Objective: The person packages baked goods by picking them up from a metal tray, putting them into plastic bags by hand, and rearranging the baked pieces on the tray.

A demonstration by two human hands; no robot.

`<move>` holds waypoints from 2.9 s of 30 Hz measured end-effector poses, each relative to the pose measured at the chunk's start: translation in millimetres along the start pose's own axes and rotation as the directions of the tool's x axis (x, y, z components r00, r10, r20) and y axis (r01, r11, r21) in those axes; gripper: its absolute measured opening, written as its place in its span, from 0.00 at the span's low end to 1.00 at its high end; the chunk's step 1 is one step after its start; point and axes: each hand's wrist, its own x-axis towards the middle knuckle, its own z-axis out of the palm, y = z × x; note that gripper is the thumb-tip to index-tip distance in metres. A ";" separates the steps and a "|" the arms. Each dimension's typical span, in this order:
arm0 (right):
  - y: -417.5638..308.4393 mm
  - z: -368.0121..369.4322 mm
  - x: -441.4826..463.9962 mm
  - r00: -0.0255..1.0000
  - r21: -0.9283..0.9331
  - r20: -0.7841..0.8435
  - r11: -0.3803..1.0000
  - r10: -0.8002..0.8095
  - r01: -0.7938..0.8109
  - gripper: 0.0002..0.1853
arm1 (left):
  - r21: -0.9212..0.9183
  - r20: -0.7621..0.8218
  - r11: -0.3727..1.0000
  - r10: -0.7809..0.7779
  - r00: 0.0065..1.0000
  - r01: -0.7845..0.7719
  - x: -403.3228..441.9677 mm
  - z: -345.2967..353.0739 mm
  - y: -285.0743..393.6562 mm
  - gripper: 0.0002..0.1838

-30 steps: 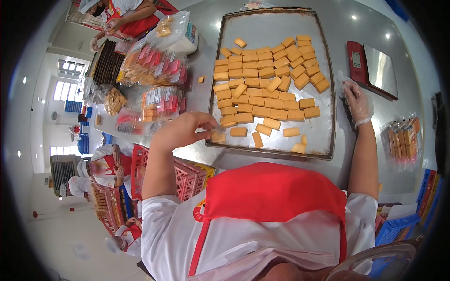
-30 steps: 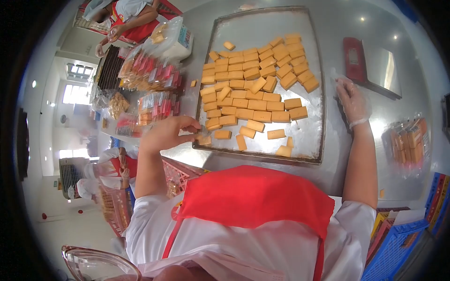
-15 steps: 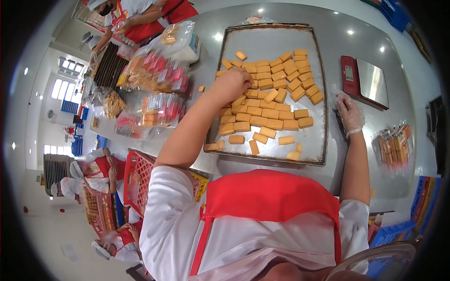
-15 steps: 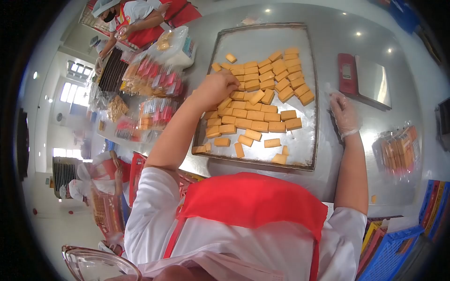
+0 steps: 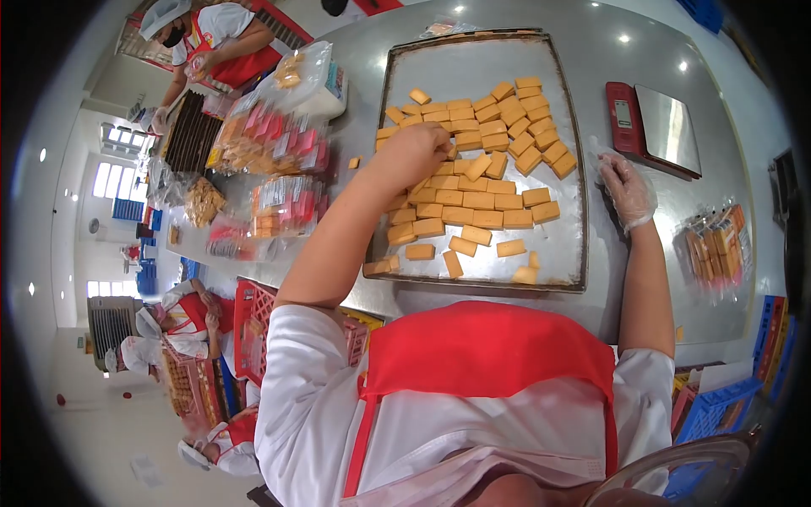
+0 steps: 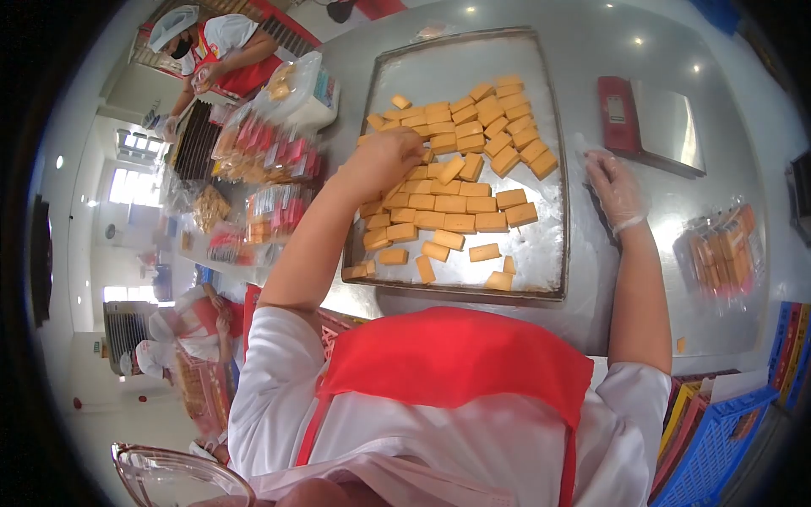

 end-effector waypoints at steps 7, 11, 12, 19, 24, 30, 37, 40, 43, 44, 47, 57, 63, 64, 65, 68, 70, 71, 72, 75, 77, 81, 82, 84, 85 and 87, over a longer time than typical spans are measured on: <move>-0.2 1.1 0.1 0.999 0.032 -0.002 0.999 0.036 -0.036 0.13 | -0.082 -0.053 0.994 0.063 0.997 -0.067 2.7 4.2 -5.0 0.11; -0.8 0.8 -0.2 0.998 0.043 0.009 0.997 0.064 -0.065 0.13 | -0.195 -0.027 0.981 -0.006 1.000 0.000 5.0 7.6 -10.8 0.11; 0.4 0.8 0.1 0.997 0.051 0.019 0.996 0.076 -0.077 0.13 | -0.217 -0.034 0.976 -0.014 0.999 0.007 5.0 7.8 -10.8 0.11; -3.9 -0.1 -0.7 0.997 0.041 0.005 0.996 0.079 -0.080 0.15 | -0.152 -0.034 0.988 -0.032 0.999 0.026 3.7 5.1 -9.7 0.08; 0.4 -0.3 -0.5 1.000 -0.048 -0.024 0.999 0.003 -0.004 0.14 | -0.230 -0.054 0.969 -0.103 0.993 0.088 0.9 1.7 -7.6 0.11; -7.6 -2.6 -1.3 1.000 0.010 0.008 1.000 0.029 -0.029 0.14 | -0.374 -0.065 0.916 -0.179 0.982 0.142 -8.2 -7.8 -1.6 0.12; 2.1 0.1 -1.0 1.000 -0.007 -0.030 1.000 0.008 -0.008 0.14 | -0.229 -0.193 0.973 -0.016 0.981 -0.029 -59.3 -33.4 1.9 0.07; -11.6 -5.0 -2.6 0.989 0.062 -0.061 0.989 0.137 -0.134 0.12 | -0.238 -0.124 0.968 0.045 0.991 -0.073 -108.1 -37.9 4.0 0.08; -20.0 -4.6 -10.8 0.916 0.045 -0.351 0.974 -0.193 0.222 0.07 | -0.320 -0.066 0.947 -0.059 0.996 0.035 -141.4 -19.5 4.8 0.09; -35.6 -4.4 -14.2 0.881 -0.017 -0.386 0.957 -0.274 0.291 0.07 | -0.332 -0.070 0.942 -0.078 0.994 0.051 -148.9 -10.4 5.0 0.09; -84.9 -4.5 -29.1 0.925 -0.083 -0.095 0.929 -0.367 0.360 0.03 | -0.366 -0.112 0.929 -0.105 0.988 0.058 -161.0 12.8 5.1 0.09; -120.3 9.1 -42.9 0.776 -0.393 0.335 0.669 -0.535 0.631 0.09 | -0.448 -0.713 0.894 -0.343 0.612 -0.021 -193.7 54.7 -48.9 0.09; -132.0 1.0 -56.4 0.810 -0.468 0.509 0.697 -0.290 0.544 0.09 | -0.685 -0.667 0.719 -0.553 0.499 -0.119 -217.7 111.0 -81.6 0.05; -131.7 -0.5 -53.4 0.804 -0.479 0.542 0.697 -0.244 0.534 0.10 | -0.708 -0.646 0.698 -0.576 0.501 -0.110 -219.2 122.7 -85.8 0.05; -135.2 1.6 -50.9 0.800 -0.397 0.489 0.728 -0.348 0.559 0.10 | -0.725 -0.620 0.685 -0.599 0.507 -0.077 -220.3 135.6 -90.1 0.04; -148.8 24.4 -44.5 0.754 -0.215 0.364 0.739 -0.546 0.639 0.11 | -0.674 -0.625 0.739 -0.560 0.544 -0.015 -215.5 131.3 -87.1 0.04; -142.4 44.3 -41.1 0.707 -0.188 0.394 0.702 -0.587 0.687 0.12 | -0.743 -0.577 0.667 -0.600 0.554 -0.052 -214.8 129.5 -87.1 0.03; -139.4 49.3 -40.4 0.700 -0.110 0.413 0.732 -0.582 0.673 0.12 | -0.774 -0.555 0.629 -0.620 0.555 -0.071 -214.0 128.2 -88.1 0.03; -138.6 49.7 -39.8 0.714 -0.114 0.411 0.746 -0.566 0.657 0.12 | -0.786 -0.547 0.613 -0.631 0.550 -0.079 -213.1 126.4 -88.1 0.03; -144.5 39.5 -49.1 0.781 -0.156 0.425 0.813 -0.457 0.561 0.13 | -0.817 -0.514 0.571 -0.663 0.544 -0.076 -215.5 123.2 -84.2 0.02; -139.2 45.0 -50.8 0.791 -0.132 0.416 0.830 -0.450 0.541 0.14 | -0.823 -0.496 0.564 -0.661 0.563 -0.063 -213.7 123.9 -85.3 0.02; -136.9 42.9 -53.7 0.802 -0.099 0.449 0.869 -0.395 0.484 0.13 | -0.854 -0.467 0.510 -0.668 0.579 -0.101 -213.2 129.8 -90.4 0.02; -138.7 40.9 -54.2 0.800 -0.065 0.464 0.887 -0.380 0.458 0.13 | -0.845 -0.481 0.525 -0.660 0.577 -0.103 -213.6 127.9 -88.6 0.02; -144.1 38.1 -55.7 0.794 0.007 0.497 0.917 -0.349 0.399 0.14 | -0.838 -0.490 0.535 -0.653 0.578 -0.107 -214.0 127.6 -88.0 0.02; -144.3 42.1 -55.9 0.747 0.010 0.510 0.871 -0.427 0.491 0.13 | -0.842 -0.485 0.528 -0.654 0.580 -0.110 -213.9 128.4 -88.8 0.02; -143.5 52.2 -57.7 0.630 0.022 0.531 0.753 -0.566 0.658 0.13 | -0.846 -0.478 0.523 -0.656 0.584 -0.104 -214.3 128.5 -88.6 0.02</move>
